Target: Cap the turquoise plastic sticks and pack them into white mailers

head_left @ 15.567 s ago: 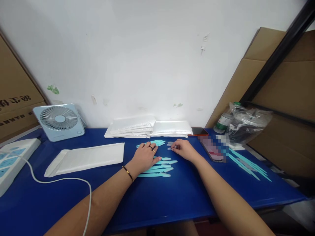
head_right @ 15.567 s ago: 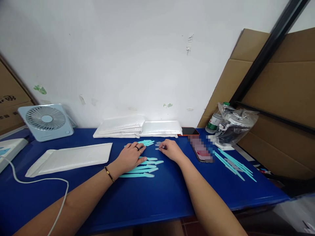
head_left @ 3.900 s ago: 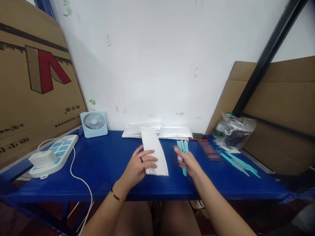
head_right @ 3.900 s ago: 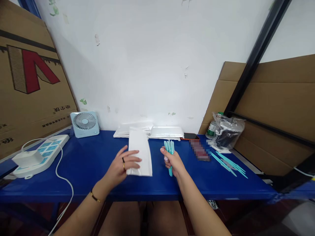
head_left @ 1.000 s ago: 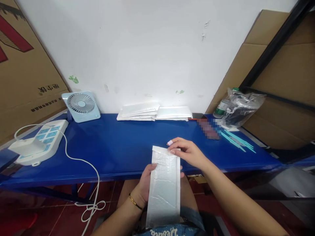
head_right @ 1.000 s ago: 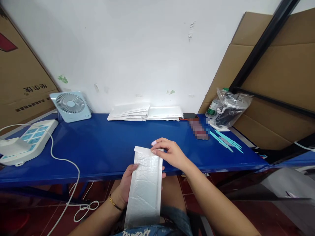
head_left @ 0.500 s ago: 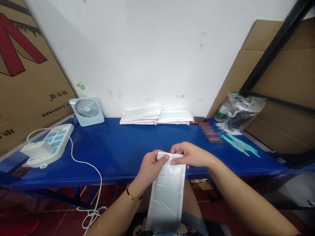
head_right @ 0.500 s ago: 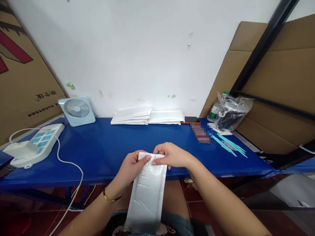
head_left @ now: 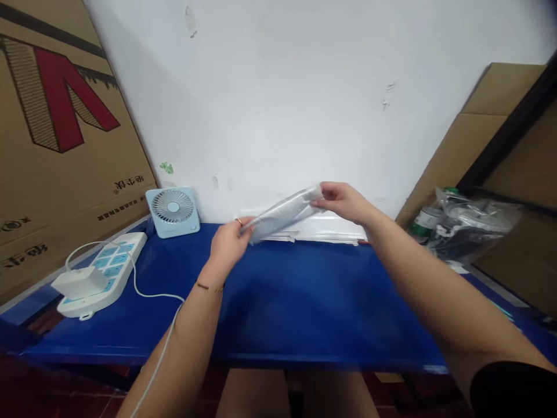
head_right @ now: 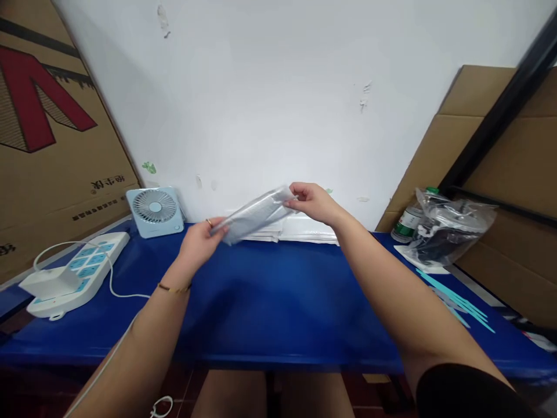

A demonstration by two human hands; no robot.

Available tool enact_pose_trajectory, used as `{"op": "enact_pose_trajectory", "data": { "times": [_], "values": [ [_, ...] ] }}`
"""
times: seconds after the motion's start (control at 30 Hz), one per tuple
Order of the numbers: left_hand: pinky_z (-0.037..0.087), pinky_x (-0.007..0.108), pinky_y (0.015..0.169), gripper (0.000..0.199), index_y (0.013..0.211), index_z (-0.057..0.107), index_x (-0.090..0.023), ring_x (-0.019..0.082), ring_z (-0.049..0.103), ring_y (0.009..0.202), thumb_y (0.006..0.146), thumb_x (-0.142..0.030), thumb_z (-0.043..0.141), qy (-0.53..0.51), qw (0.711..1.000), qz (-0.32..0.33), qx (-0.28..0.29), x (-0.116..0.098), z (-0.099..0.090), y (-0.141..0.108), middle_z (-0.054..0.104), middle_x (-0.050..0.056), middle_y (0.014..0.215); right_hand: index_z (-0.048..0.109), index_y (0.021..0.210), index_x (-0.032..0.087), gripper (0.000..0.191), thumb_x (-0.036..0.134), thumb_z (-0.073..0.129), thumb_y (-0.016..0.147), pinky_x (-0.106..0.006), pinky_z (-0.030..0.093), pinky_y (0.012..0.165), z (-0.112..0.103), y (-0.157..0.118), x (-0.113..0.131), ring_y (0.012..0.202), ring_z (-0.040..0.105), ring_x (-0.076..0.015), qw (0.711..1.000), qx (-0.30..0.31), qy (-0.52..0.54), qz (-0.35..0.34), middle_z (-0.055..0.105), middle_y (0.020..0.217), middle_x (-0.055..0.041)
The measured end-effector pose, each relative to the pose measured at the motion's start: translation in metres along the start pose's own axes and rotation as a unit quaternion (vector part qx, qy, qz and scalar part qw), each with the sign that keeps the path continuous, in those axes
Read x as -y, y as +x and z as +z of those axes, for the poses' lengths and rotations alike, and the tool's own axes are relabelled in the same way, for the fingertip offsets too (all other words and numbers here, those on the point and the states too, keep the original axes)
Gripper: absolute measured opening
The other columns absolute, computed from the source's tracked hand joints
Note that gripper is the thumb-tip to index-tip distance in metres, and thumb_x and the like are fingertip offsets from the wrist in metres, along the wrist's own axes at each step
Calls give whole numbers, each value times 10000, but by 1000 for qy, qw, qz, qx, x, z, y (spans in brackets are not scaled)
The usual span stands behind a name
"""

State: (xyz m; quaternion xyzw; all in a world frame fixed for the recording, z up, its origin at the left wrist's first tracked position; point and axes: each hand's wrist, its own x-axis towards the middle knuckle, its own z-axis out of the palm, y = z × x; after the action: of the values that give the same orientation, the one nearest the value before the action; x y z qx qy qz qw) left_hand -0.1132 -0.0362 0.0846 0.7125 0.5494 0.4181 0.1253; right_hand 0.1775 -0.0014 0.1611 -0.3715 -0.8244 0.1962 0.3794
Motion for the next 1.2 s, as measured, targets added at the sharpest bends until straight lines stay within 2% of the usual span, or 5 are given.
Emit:
{"op": "enact_pose_trajectory", "data": {
  "times": [0.13,0.27,0.6,1.03,1.2],
  "values": [
    [243,413,1088,498,1202,579,-291,199,329,1319,831,-57,345,159,971,138,-116,34,23,61,510,-14,1333,697,828,194,186,139,522,798,-366,400,905,34,51,-58,1032,537,-234,961,-112,-240,-79,635,1071,-71],
    [188,497,1089,709,1348,415,-292,215,270,1351,718,29,365,275,954,109,58,69,71,74,378,25,1436,699,944,210,341,40,462,767,-302,416,895,58,54,-114,994,574,-202,957,27,-288,-10,659,1063,-42],
    [150,518,1095,769,1431,243,-231,268,182,1377,709,-28,415,284,953,75,79,76,102,67,248,69,1495,682,806,87,372,432,670,668,-416,416,834,-64,-68,-205,1005,562,-349,825,-175,-217,492,651,944,-219],
    [325,474,1041,539,1289,440,-174,294,425,1229,761,-191,544,-113,989,-8,96,-34,101,2,458,141,1317,423,760,213,124,214,494,658,-198,337,424,-60,-73,-118,503,426,-104,886,-379,28,265,406,583,53],
    [402,454,969,510,1179,486,-210,267,515,1164,735,-372,678,-606,628,-218,437,-105,141,-76,515,141,1260,417,762,238,241,182,597,610,-199,416,425,-53,-102,-33,507,454,-98,881,-375,239,162,458,638,56]
  ]
}}
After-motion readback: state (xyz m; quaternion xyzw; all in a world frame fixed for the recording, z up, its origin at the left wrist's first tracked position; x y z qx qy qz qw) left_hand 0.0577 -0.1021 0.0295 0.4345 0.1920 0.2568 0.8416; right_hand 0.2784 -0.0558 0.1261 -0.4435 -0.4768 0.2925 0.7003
